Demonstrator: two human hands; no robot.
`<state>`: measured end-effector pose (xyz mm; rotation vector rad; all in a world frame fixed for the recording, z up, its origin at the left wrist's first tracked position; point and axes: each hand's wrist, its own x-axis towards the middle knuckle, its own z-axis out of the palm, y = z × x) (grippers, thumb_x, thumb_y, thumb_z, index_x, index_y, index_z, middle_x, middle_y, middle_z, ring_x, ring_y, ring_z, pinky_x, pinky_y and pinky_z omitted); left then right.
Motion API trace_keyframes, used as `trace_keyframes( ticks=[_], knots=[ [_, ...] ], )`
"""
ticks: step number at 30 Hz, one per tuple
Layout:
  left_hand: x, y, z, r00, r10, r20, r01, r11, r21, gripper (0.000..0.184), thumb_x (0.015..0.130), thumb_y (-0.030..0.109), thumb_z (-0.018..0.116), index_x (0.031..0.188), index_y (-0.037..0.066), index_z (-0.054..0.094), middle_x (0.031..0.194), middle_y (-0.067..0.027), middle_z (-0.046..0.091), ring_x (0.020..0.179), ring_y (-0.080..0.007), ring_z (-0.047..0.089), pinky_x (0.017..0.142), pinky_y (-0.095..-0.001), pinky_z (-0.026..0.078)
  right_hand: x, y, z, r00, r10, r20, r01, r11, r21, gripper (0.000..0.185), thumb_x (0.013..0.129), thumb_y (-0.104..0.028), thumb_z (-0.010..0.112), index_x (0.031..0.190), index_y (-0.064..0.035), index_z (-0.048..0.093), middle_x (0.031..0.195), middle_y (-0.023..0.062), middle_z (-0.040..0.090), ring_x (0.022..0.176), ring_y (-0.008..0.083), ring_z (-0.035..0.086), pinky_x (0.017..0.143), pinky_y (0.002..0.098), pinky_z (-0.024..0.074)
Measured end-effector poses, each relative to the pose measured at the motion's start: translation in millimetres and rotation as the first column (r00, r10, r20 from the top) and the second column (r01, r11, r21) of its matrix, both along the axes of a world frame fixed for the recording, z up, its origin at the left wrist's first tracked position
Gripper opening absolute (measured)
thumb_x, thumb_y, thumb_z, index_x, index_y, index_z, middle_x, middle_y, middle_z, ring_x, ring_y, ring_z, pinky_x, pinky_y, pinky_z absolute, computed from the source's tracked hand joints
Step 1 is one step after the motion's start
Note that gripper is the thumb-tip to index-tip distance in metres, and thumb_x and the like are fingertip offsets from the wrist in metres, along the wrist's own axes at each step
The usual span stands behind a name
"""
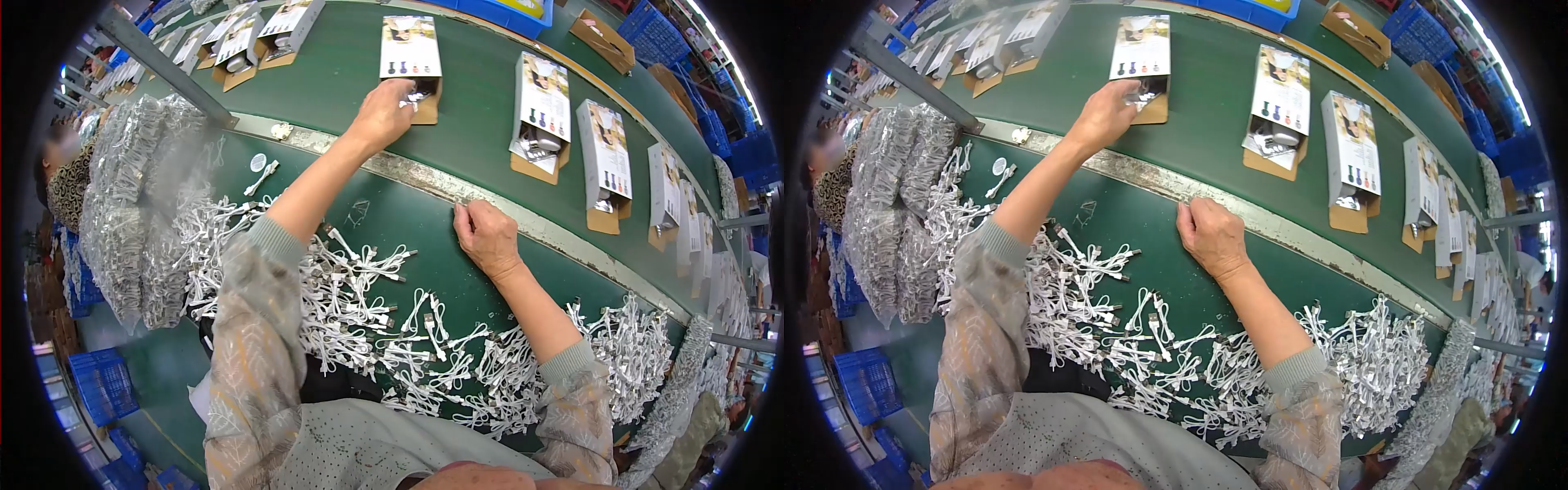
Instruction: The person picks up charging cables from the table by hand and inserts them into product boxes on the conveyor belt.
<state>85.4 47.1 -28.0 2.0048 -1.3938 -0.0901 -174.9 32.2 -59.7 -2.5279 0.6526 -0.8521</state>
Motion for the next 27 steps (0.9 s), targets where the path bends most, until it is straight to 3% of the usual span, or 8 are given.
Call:
trace_keyframes(
  ticks=[4, 8, 10, 12, 17, 22, 26, 27],
  knots=[
    [30, 85, 31, 0.976, -0.019, 0.217, -0.021, 0.984, 0.179, 0.053, 0.080, 0.023, 0.066, 0.127, 0.002, 0.051, 0.130, -0.0226, 0.050, 0.122, -0.0364, 0.047, 0.104, -0.0417, 0.038, 1, 2, -1, 1.000, 0.003, 0.018, -0.003, 1.000, -0.001, 0.024, 0.082, -0.014, 0.064, 0.065, -0.0057, 0.049, 0.060, 0.0116, 0.054, 0.054, 0.0299, 0.057, 0.048, 0.0397, 0.0455],
    [72, 175, 33, 0.927, 0.277, 0.254, -0.373, 0.768, 0.520, 0.080, 0.075, 0.046, 0.071, 0.136, 0.002, 0.042, 0.138, -0.0238, 0.041, 0.129, -0.0370, 0.039, 0.106, -0.0423, 0.035, 2, 2, 1, 1.000, -0.001, 0.026, 0.002, 1.000, -0.023, 0.025, 0.081, -0.014, 0.064, 0.064, -0.0055, 0.048, 0.060, 0.0119, 0.053, 0.054, 0.0304, 0.056, 0.049, 0.0391, 0.0447],
    [53, 203, 38, 0.947, 0.318, 0.046, -0.258, 0.665, 0.701, 0.087, 0.075, 0.052, 0.069, 0.138, 0.002, 0.037, 0.142, -0.0248, 0.036, 0.132, -0.0377, 0.034, 0.107, -0.0454, 0.033, 2, 2, 2, 1.000, -0.002, 0.024, 0.003, 1.000, -0.026, 0.025, 0.081, -0.014, 0.064, 0.064, -0.0054, 0.048, 0.060, 0.0120, 0.053, 0.054, 0.0304, 0.056, 0.049, 0.0390, 0.0446],
    [-2, 210, 44, 0.946, 0.303, 0.116, -0.302, 0.688, 0.660, 0.085, 0.076, 0.046, 0.070, 0.139, 0.000, 0.036, 0.143, -0.0266, 0.033, 0.134, -0.0386, 0.031, 0.109, -0.0465, 0.030, 2, 3, 1, 1.000, -0.004, 0.018, 0.005, 0.999, -0.037, 0.025, 0.081, -0.014, 0.063, 0.064, -0.0054, 0.048, 0.061, 0.0120, 0.053, 0.055, 0.0304, 0.056, 0.049, 0.0392, 0.0446],
    [-95, 194, 31, 0.992, -0.014, -0.127, 0.061, 0.924, 0.378, 0.071, 0.077, 0.024, 0.071, 0.136, 0.000, 0.039, 0.142, -0.0272, 0.033, 0.134, -0.0390, 0.030, 0.112, -0.0426, 0.026, 3, 5, 1, 1.000, -0.003, 0.012, 0.003, 1.000, -0.030, 0.024, 0.082, -0.014, 0.063, 0.065, -0.0057, 0.048, 0.062, 0.0119, 0.054, 0.056, 0.0304, 0.057, 0.050, 0.0395, 0.0450],
    [-164, 179, 36, 0.794, -0.514, -0.326, 0.586, 0.789, 0.184, 0.050, 0.074, 0.004, 0.068, 0.122, 0.004, 0.053, 0.131, -0.0221, 0.046, 0.121, -0.0372, 0.046, 0.101, -0.0427, 0.041, 1, 3, 0, 1.000, 0.003, 0.012, -0.002, 0.999, -0.044, 0.024, 0.082, -0.014, 0.063, 0.065, -0.0060, 0.049, 0.062, 0.0118, 0.055, 0.056, 0.0302, 0.057, 0.051, 0.0398, 0.0451],
    [-123, 190, 30, 0.914, -0.406, 0.000, 0.398, 0.897, 0.193, 0.021, 0.074, 0.004, 0.065, 0.095, 0.004, 0.064, 0.115, -0.0154, 0.057, 0.109, -0.0324, 0.054, 0.089, -0.0394, 0.048, 1, 2, -5, 1.000, 0.004, 0.016, -0.003, 0.999, -0.045, 0.023, 0.082, -0.016, 0.063, 0.065, -0.0064, 0.050, 0.061, 0.0116, 0.055, 0.055, 0.0301, 0.057, 0.049, 0.0399, 0.0452],
    [-104, 192, 33, 0.945, -0.326, 0.035, 0.294, 0.889, 0.350, 0.016, 0.075, 0.006, 0.065, 0.091, 0.004, 0.066, 0.108, -0.0139, 0.060, 0.102, -0.0321, 0.057, 0.085, -0.0397, 0.049, 2, 2, -5, 1.000, 0.002, 0.019, -0.001, 0.999, -0.044, 0.023, 0.082, -0.016, 0.063, 0.065, -0.0065, 0.050, 0.060, 0.0115, 0.055, 0.055, 0.0301, 0.057, 0.049, 0.0398, 0.0452]
  ],
)
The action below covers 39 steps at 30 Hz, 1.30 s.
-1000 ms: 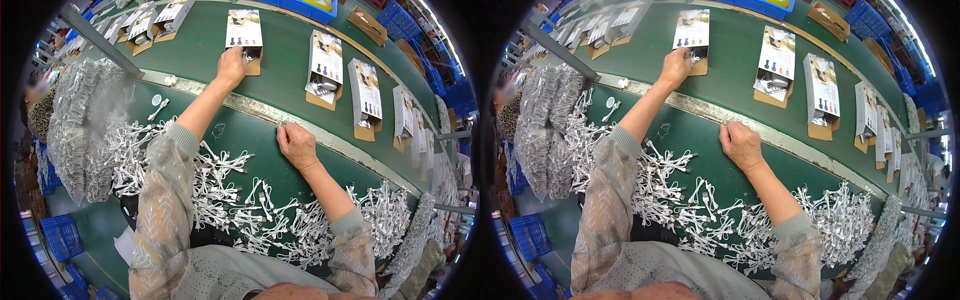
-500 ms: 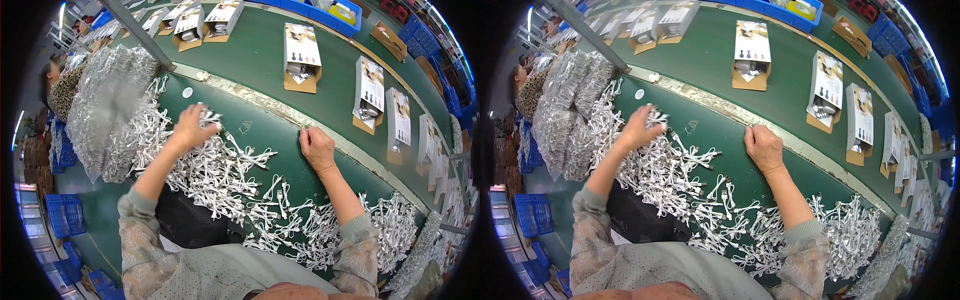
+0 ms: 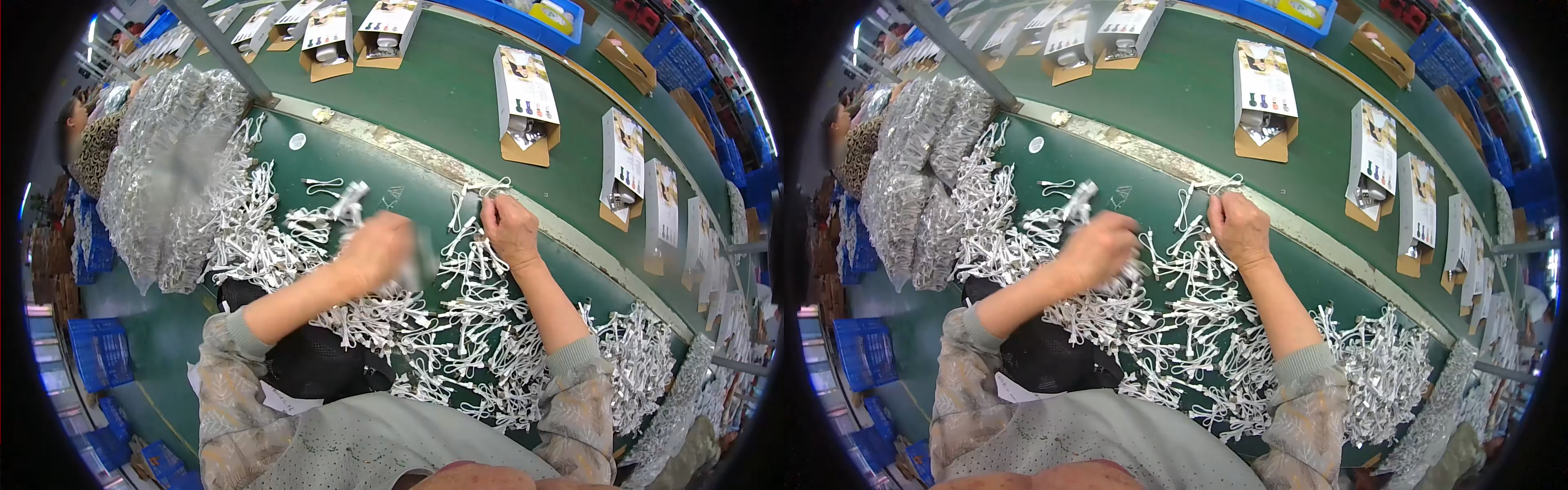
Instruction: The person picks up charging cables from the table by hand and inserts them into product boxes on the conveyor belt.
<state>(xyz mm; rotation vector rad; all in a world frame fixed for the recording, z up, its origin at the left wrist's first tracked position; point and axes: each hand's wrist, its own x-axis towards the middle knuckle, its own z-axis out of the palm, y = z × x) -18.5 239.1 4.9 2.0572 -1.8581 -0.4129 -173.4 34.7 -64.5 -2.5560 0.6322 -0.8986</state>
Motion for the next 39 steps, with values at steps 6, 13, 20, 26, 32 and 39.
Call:
trace_keyframes(
  ticks=[6, 13, 20, 26, 32, 39],
  knots=[
    [43, -35, 31, 0.968, 0.228, 0.106, -0.236, 0.969, 0.074, 0.015, 0.080, 0.014, 0.063, 0.090, 0.005, 0.068, 0.090, -0.0139, 0.065, 0.084, -0.0332, 0.063, 0.075, -0.0411, 0.050, -2, -2, 0, 1.000, -0.001, 0.027, 0.001, 1.000, 0.020, 0.022, 0.082, -0.017, 0.064, 0.066, -0.0065, 0.051, 0.060, 0.0122, 0.055, 0.053, 0.0307, 0.057, 0.050, 0.0406, 0.0462],
    [-11, -150, -19, 0.995, 0.097, 0.008, -0.096, 0.992, -0.083, 0.018, 0.077, 0.017, 0.064, 0.089, 0.004, 0.065, 0.090, -0.0159, 0.065, 0.087, -0.0337, 0.063, 0.078, -0.0428, 0.050, -2, -1, -1, 1.000, -0.019, 0.011, 0.018, 0.999, 0.049, 0.018, 0.081, -0.015, 0.063, 0.069, -0.0059, 0.053, 0.063, 0.0126, 0.057, 0.056, 0.0312, 0.059, 0.052, 0.0411, 0.0483],
    [14, -183, -15, 0.981, 0.194, 0.012, -0.195, 0.979, 0.053, 0.015, 0.072, 0.021, 0.064, 0.074, 0.006, 0.066, 0.073, -0.0155, 0.066, 0.074, -0.0353, 0.064, 0.070, -0.0430, 0.051, -2, -1, 2, 1.000, -0.008, 0.028, 0.007, 0.998, 0.056, 0.020, 0.080, -0.014, 0.064, 0.066, -0.0055, 0.052, 0.063, 0.0112, 0.056, 0.057, 0.0296, 0.059, 0.051, 0.0399, 0.0477],
    [95, -241, -29, 0.862, 0.507, -0.013, -0.505, 0.860, 0.066, 0.024, 0.077, 0.023, 0.061, 0.085, 0.002, 0.069, 0.090, -0.0242, 0.067, 0.094, -0.0398, 0.063, 0.083, -0.0462, 0.050, -3, -2, 5, 0.998, 0.012, 0.058, -0.017, 0.996, 0.085, 0.023, 0.080, -0.013, 0.065, 0.065, -0.0049, 0.050, 0.062, 0.0121, 0.055, 0.056, 0.0296, 0.058, 0.051, 0.0391, 0.0466],
    [137, -297, -63, 0.764, 0.631, -0.138, -0.634, 0.773, 0.027, 0.034, 0.079, 0.026, 0.063, 0.093, -0.005, 0.067, 0.097, -0.0274, 0.065, 0.097, -0.0404, 0.063, 0.087, -0.0461, 0.049, -4, -2, 8, 1.000, 0.012, 0.026, -0.014, 0.997, 0.079, 0.022, 0.080, -0.012, 0.064, 0.066, -0.0057, 0.050, 0.061, 0.0107, 0.054, 0.055, 0.0283, 0.057, 0.050, 0.0382, 0.0470],
    [78, -192, -37, 0.924, 0.346, -0.164, -0.383, 0.838, -0.388, 0.031, 0.080, 0.018, 0.064, 0.101, -0.003, 0.059, 0.096, -0.0200, 0.062, 0.097, -0.0371, 0.058, 0.090, -0.0409, 0.045, -6, -1, 12, 0.998, 0.031, 0.059, -0.043, 0.978, 0.202, 0.017, 0.082, -0.015, 0.064, 0.071, -0.0051, 0.054, 0.067, 0.0113, 0.057, 0.059, 0.0303, 0.060, 0.053, 0.0378, 0.0481]
  ],
)
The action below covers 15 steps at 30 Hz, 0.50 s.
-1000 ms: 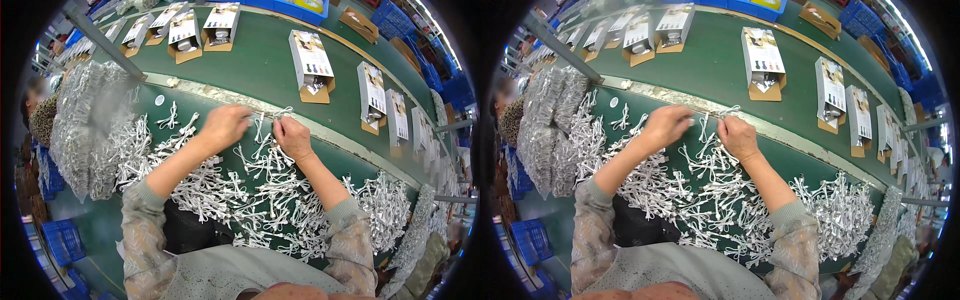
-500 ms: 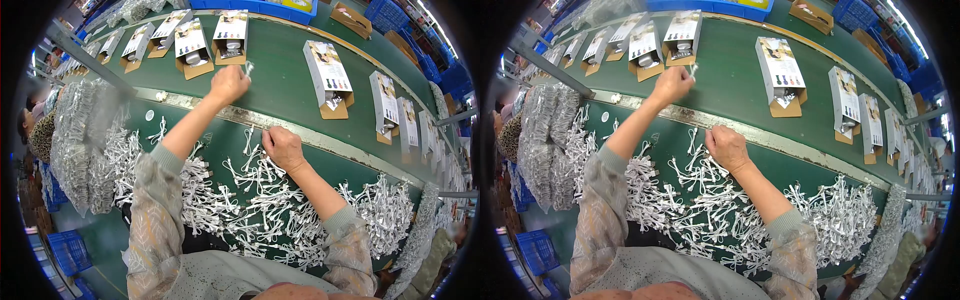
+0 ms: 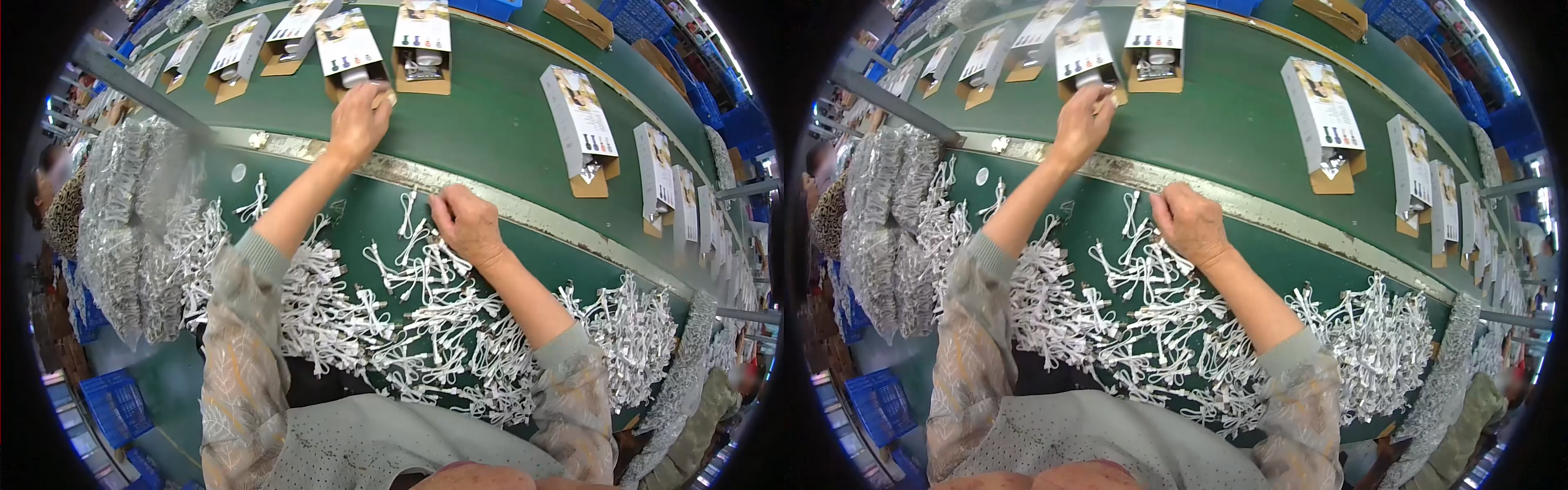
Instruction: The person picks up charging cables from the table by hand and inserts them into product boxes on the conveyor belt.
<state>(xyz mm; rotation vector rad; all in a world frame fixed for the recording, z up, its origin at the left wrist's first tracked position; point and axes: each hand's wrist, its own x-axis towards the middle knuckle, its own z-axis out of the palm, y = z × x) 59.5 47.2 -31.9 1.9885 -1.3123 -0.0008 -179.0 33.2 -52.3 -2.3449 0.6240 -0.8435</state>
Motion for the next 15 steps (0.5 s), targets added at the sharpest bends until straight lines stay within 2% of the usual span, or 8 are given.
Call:
trace_keyframes(
  ticks=[1, 2, 4, 7, 11, 15],
  knots=[
    [-4, 22, 0, 0.999, 0.028, 0.043, -0.029, 1.000, 0.011, 0.030, 0.081, 0.018, 0.064, 0.102, -0.002, 0.058, 0.098, -0.0194, 0.061, 0.099, -0.0366, 0.056, 0.091, -0.0410, 0.044, -1, -1, 2, 0.999, 0.035, 0.037, -0.039, 0.994, 0.099, 0.010, 0.083, -0.015, 0.064, 0.087, -0.0058, 0.060, 0.074, 0.0109, 0.058, 0.064, 0.0300, 0.061, 0.056, 0.0373, 0.0494],
    [-3, 42, -7, 0.991, 0.089, 0.098, -0.094, 0.994, 0.050, 0.032, 0.082, 0.018, 0.063, 0.106, -0.002, 0.057, 0.105, -0.0198, 0.059, 0.105, -0.0362, 0.054, 0.094, -0.0417, 0.042, 0, -1, 7, 0.997, 0.056, 0.052, -0.063, 0.989, 0.137, 0.020, 0.083, -0.014, 0.063, 0.102, -0.0084, 0.061, 0.084, 0.0108, 0.058, 0.068, 0.0295, 0.062, 0.060, 0.0376, 0.0507],
    [1, 71, -32, 0.955, 0.205, 0.215, -0.230, 0.968, 0.100, 0.037, 0.084, 0.019, 0.061, 0.114, -0.002, 0.055, 0.118, -0.0205, 0.056, 0.116, -0.0354, 0.049, 0.099, -0.0431, 0.038, -2, -4, 10, 0.983, 0.169, -0.071, -0.169, 0.986, 0.000, 0.026, 0.083, -0.014, 0.062, 0.110, -0.0119, 0.060, 0.093, 0.0101, 0.058, 0.075, 0.0296, 0.062, 0.063, 0.0386, 0.0514],
    [-1, 87, -40, 0.919, 0.289, 0.268, -0.326, 0.939, 0.107, 0.041, 0.083, 0.019, 0.060, 0.119, -0.001, 0.052, 0.127, -0.0211, 0.049, 0.123, -0.0379, 0.041, 0.104, -0.0469, 0.032, 2, -10, 15, 0.946, 0.279, -0.165, -0.286, 0.958, -0.017, 0.020, 0.083, -0.015, 0.063, 0.102, -0.0129, 0.061, 0.093, 0.0096, 0.057, 0.080, 0.0302, 0.061, 0.066, 0.0398, 0.0513],
    [4, 86, -42, 0.925, 0.261, 0.275, -0.300, 0.947, 0.113, 0.046, 0.082, 0.021, 0.061, 0.121, -0.002, 0.050, 0.130, -0.0206, 0.047, 0.127, -0.0375, 0.038, 0.106, -0.0491, 0.028, 2, -17, 11, 0.956, 0.221, -0.194, -0.230, 0.973, -0.025, 0.011, 0.083, -0.018, 0.065, 0.088, -0.0094, 0.061, 0.088, 0.0090, 0.056, 0.081, 0.0304, 0.060, 0.070, 0.0406, 0.0505],
    [2, 87, -41, 0.928, 0.249, 0.277, -0.291, 0.949, 0.123, 0.044, 0.083, 0.021, 0.059, 0.119, -0.003, 0.051, 0.129, -0.0207, 0.047, 0.126, -0.0371, 0.038, 0.106, -0.0488, 0.028, 5, -10, 10, 0.969, 0.192, -0.158, -0.198, 0.980, -0.022, 0.014, 0.082, -0.020, 0.066, 0.090, -0.0098, 0.061, 0.090, 0.0096, 0.056, 0.081, 0.0309, 0.060, 0.070, 0.0407, 0.0505]
  ],
)
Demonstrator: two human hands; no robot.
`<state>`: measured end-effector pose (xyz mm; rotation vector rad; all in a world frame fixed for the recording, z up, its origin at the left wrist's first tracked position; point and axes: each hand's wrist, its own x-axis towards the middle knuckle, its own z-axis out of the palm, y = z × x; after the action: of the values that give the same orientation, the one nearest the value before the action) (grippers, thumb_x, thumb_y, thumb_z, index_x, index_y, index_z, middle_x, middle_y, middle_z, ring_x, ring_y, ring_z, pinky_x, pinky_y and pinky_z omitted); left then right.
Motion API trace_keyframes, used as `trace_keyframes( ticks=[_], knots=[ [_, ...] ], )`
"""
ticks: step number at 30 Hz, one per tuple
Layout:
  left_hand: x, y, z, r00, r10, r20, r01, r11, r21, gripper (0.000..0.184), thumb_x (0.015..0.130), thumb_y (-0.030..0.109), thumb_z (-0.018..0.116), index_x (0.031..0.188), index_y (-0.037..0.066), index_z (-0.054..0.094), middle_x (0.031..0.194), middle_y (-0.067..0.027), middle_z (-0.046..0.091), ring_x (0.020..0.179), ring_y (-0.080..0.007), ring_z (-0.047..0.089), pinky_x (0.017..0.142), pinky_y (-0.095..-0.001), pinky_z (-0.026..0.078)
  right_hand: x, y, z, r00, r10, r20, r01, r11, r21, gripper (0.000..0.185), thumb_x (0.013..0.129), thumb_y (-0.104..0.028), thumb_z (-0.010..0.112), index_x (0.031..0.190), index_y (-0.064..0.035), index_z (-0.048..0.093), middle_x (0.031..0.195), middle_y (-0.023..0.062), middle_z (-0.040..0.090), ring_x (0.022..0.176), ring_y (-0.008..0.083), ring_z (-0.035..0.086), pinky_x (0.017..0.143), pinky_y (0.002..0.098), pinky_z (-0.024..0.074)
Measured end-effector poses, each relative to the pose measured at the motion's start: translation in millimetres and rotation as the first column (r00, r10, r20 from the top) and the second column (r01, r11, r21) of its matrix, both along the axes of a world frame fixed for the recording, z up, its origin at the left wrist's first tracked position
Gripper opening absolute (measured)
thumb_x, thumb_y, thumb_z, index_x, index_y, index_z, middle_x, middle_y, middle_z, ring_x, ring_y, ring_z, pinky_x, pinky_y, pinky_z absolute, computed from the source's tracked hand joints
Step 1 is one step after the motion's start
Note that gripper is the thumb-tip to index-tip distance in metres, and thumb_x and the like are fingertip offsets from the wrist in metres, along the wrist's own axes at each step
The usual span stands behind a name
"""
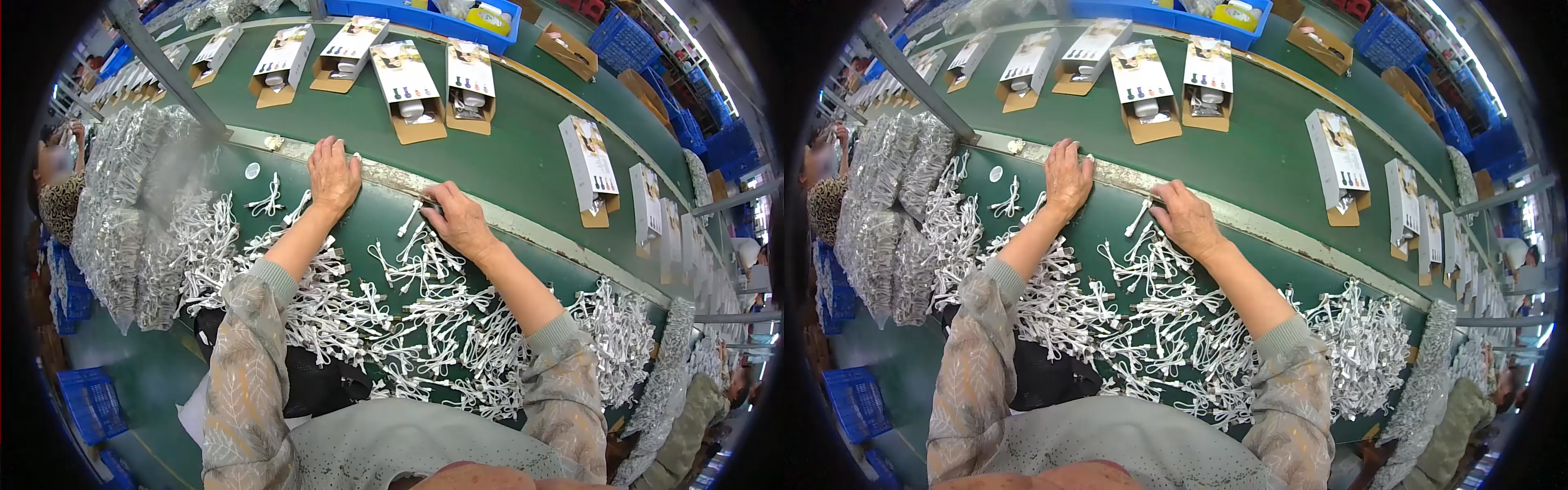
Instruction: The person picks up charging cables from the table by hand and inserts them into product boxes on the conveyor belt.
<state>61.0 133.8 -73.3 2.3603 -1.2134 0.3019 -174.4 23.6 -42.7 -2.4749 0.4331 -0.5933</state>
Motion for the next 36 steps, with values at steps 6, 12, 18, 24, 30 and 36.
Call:
trace_keyframes(
  ticks=[6, 12, 18, 24, 30, 36],
  knots=[
    [-1, -1, 0, 0.999, 0.003, 0.037, -0.003, 1.000, 0.011, 0.038, 0.084, 0.020, 0.058, 0.114, -0.003, 0.054, 0.126, -0.0205, 0.050, 0.124, -0.0368, 0.040, 0.104, -0.0496, 0.029, 16, -6, 7, 0.995, 0.084, -0.057, -0.087, 0.994, -0.068, 0.017, 0.084, -0.021, 0.065, 0.090, -0.0061, 0.062, 0.090, 0.0113, 0.057, 0.079, 0.0321, 0.061, 0.067, 0.0417, 0.0504],
    [-4, -2, 5, 0.998, -0.004, 0.057, 0.003, 1.000, 0.013, 0.030, 0.083, 0.016, 0.057, 0.109, 0.002, 0.059, 0.120, -0.0167, 0.054, 0.120, -0.0341, 0.045, 0.102, -0.0464, 0.033, 18, -43, 4, 0.937, -0.349, -0.034, 0.349, 0.937, 0.010, 0.022, 0.081, -0.021, 0.064, 0.069, -0.0021, 0.065, 0.071, 0.0189, 0.063, 0.066, 0.0369, 0.062, 0.063, 0.0454, 0.0504],
    [-2, -2, 7, 0.997, -0.012, 0.071, 0.012, 1.000, 0.011, 0.029, 0.082, 0.016, 0.057, 0.108, 0.002, 0.060, 0.119, -0.0165, 0.055, 0.119, -0.0336, 0.047, 0.101, -0.0460, 0.034, 59, -90, -11, 0.819, -0.574, 0.008, 0.572, 0.816, -0.087, 0.029, 0.082, -0.024, 0.060, 0.068, 0.0014, 0.066, 0.070, 0.0240, 0.063, 0.068, 0.0420, 0.063, 0.065, 0.0490, 0.0501],
    [-2, -2, 3, 0.998, -0.015, 0.068, 0.017, 1.000, -0.016, 0.030, 0.081, 0.016, 0.059, 0.107, 0.002, 0.059, 0.119, -0.0170, 0.055, 0.118, -0.0338, 0.046, 0.100, -0.0475, 0.033, 47, -96, -11, 0.853, -0.509, -0.115, 0.460, 0.838, -0.295, 0.031, 0.089, -0.029, 0.056, 0.076, -0.0009, 0.061, 0.075, 0.0246, 0.063, 0.070, 0.0419, 0.063, 0.063, 0.0516, 0.0484],
    [-2, -3, 1, 0.997, -0.007, 0.079, 0.009, 1.000, -0.029, 0.029, 0.080, 0.016, 0.060, 0.105, 0.001, 0.059, 0.119, -0.0173, 0.054, 0.118, -0.0335, 0.046, 0.099, -0.0471, 0.034, -36, 6, 58, 0.781, 0.138, -0.609, 0.122, 0.923, 0.366, 0.024, 0.076, -0.025, 0.069, 0.085, -0.0025, 0.068, 0.079, 0.0125, 0.067, 0.075, 0.0250, 0.064, 0.069, 0.0355, 0.0498],
    [-2, -4, 1, 0.997, -0.009, 0.073, 0.010, 1.000, -0.024, 0.028, 0.080, 0.015, 0.060, 0.105, 0.001, 0.060, 0.119, -0.0173, 0.055, 0.118, -0.0335, 0.046, 0.099, -0.0468, 0.034, -49, 10, 69, 0.835, -0.056, -0.548, 0.329, 0.848, 0.415, 0.022, 0.078, -0.023, 0.065, 0.084, -0.0012, 0.067, 0.076, 0.0141, 0.066, 0.072, 0.0262, 0.064, 0.070, 0.0355, 0.0492]
  ],
)
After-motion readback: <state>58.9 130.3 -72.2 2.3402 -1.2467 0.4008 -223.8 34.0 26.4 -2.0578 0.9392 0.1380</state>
